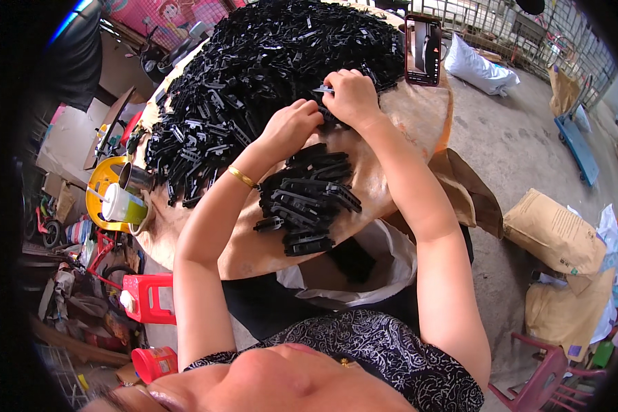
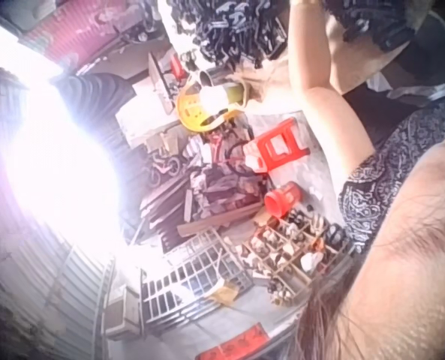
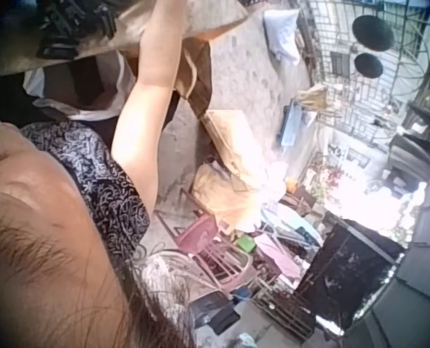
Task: Assembling small black plastic parts by hand on a table.
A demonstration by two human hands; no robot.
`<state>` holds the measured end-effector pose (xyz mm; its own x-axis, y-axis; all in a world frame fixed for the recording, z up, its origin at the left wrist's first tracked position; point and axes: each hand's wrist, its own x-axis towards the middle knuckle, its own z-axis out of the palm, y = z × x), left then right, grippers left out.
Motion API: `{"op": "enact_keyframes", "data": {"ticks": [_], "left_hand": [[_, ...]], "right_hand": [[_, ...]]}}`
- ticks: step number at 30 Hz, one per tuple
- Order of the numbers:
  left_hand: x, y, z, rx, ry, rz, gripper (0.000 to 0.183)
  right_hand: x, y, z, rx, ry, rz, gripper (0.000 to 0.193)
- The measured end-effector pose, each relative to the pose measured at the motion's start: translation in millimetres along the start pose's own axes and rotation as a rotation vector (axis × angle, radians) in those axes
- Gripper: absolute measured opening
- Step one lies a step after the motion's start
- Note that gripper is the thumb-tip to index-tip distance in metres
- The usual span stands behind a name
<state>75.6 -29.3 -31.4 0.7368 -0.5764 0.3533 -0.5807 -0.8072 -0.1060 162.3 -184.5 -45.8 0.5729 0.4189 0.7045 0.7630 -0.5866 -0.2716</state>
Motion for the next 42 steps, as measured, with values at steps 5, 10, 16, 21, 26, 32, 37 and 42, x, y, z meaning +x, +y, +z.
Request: {"op": "enact_keyframes", "data": {"ticks": [5,10,16,21,26,32,37,42], "left_hand": [[-14.1,5.3,-14.1,-0.415,0.284,-0.419,0.01],[-39.2,5.8,-41.0,-1.258,0.493,-0.926,0.018],[-67.0,0.7,-48.7,-1.688,0.311,-1.039,0.023],[-72.7,0.9,-51.0,-1.827,0.307,-1.042,0.027],[-75.2,4.2,-48.4,-1.778,0.347,-1.02,0.034],[-77.1,2.9,-54.7,-1.635,0.298,-1.011,0.035],[-79.1,-2.6,-47.5,-1.524,0.357,-1.049,0.036],[-75.9,0.4,-43.6,-1.627,0.342,-1.008,0.035]], "right_hand": [[0.6,1.6,6.8,0.115,0.113,-0.002,0.012],[1.0,-22.8,-2.3,-0.032,0.027,-0.236,0.024],[-1.2,-35.7,16.8,-0.188,-0.135,-0.172,0.016],[-2.7,-38.1,11.6,-0.025,-0.136,0.02,0.013],[-2.2,-31.0,18.5,-0.137,-0.166,-0.107,0.005],[-0.7,-23.6,-0.3,0.082,0.087,-0.112,0.009],[2.0,-42.5,-16.8,0.591,-0.056,0.155,0.013],[-3.7,-49.2,-16.1,0.804,-0.297,-0.088,0.01]]}}
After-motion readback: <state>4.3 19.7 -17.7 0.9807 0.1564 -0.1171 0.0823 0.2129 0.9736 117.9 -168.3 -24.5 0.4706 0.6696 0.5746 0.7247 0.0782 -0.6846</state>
